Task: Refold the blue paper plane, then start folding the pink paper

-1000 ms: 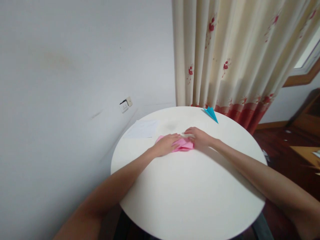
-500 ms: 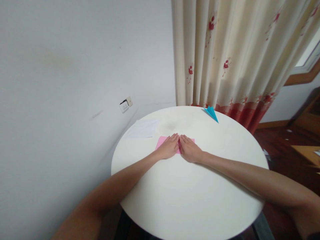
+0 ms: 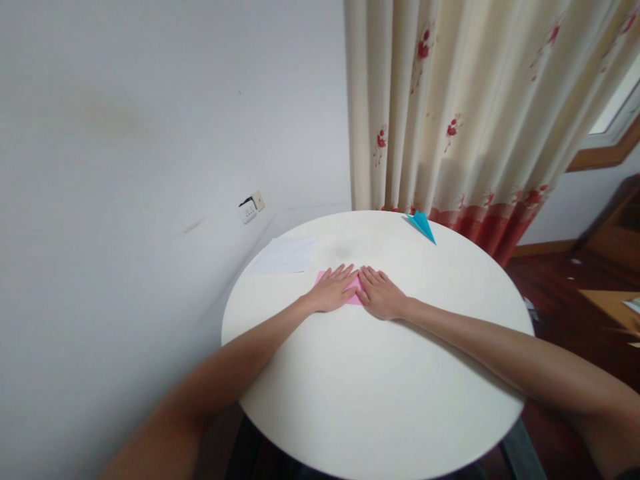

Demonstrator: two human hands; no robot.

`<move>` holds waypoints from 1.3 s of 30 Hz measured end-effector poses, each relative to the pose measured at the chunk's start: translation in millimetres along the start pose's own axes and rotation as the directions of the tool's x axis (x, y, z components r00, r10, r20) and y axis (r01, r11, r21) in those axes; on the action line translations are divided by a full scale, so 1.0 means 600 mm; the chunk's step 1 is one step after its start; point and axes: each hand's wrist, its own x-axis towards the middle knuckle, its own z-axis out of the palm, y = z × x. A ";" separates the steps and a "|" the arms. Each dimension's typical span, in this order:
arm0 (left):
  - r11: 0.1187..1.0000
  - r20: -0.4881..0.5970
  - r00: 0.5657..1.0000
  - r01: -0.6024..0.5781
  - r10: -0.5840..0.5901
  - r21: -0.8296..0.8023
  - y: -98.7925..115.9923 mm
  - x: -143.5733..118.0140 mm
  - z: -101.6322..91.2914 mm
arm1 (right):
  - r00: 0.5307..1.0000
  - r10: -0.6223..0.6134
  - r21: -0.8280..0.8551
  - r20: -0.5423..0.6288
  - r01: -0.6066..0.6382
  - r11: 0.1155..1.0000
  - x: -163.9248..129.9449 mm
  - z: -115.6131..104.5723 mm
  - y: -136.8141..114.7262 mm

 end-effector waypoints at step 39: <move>0.994 -0.026 0.999 0.032 -0.030 0.103 0.003 0.007 0.015 | 0.989 -0.123 -0.015 -0.079 0.122 0.992 0.020 0.016 0.020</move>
